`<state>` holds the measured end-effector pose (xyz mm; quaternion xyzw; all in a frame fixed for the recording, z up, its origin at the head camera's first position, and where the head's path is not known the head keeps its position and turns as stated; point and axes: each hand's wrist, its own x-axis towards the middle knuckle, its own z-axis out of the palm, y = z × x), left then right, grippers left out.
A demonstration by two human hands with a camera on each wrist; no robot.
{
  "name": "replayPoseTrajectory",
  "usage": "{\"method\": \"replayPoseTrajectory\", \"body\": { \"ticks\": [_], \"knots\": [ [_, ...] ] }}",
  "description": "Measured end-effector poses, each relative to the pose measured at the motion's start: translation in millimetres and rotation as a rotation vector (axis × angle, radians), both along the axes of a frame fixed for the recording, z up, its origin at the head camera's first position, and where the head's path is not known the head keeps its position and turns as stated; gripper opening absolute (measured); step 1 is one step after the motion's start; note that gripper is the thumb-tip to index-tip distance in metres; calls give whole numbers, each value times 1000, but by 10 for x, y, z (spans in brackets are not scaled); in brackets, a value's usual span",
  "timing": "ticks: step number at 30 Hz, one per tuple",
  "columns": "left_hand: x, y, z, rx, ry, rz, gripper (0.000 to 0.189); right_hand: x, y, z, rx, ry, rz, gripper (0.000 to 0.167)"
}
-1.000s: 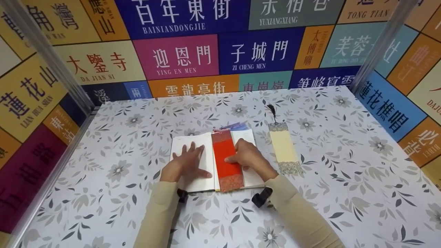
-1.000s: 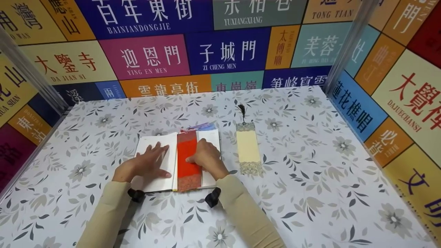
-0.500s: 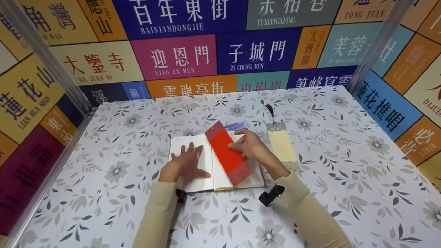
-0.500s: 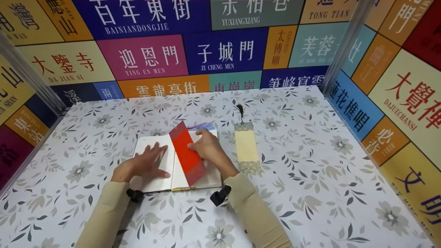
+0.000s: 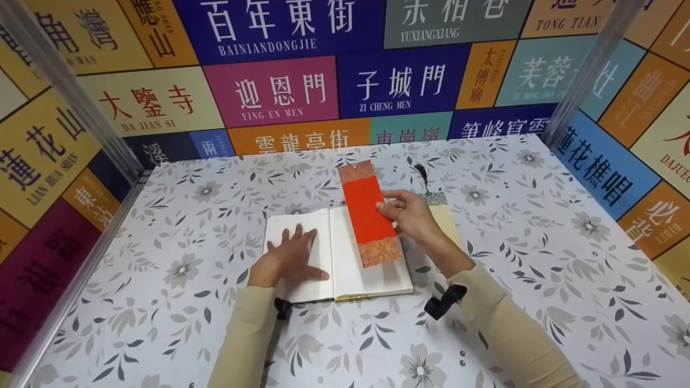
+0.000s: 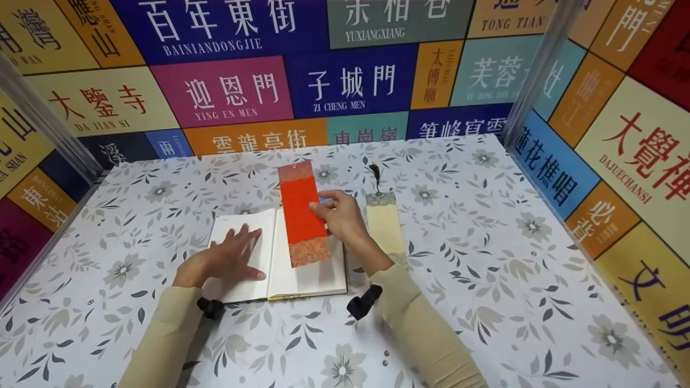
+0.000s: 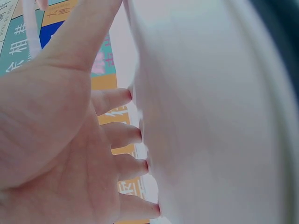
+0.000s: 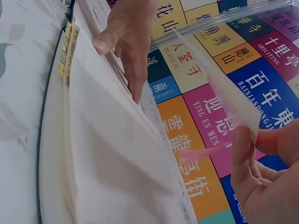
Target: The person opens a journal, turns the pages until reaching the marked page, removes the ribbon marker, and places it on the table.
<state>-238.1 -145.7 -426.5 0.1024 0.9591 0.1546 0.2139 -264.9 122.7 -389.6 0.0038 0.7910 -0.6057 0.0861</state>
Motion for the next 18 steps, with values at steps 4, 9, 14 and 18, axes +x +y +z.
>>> {"method": "replayPoseTrajectory", "body": {
  "ticks": [4, 9, 14, 18],
  "knots": [
    [-4, 5, -1, -11, -5, -5, 114, -41, 184, 94, 28, 11, -32, 47],
    [-10, 5, 4, -29, -3, -17, 115, -141, 472, 217, 81, 22, -68, 44],
    [-12, -2, -5, -25, -7, -14, 115, -254, 741, 300, 97, -18, -95, 47],
    [-5, -4, -8, -10, -13, 2, 114, -343, 898, 344, 79, -62, -107, 52]
  ]
}}
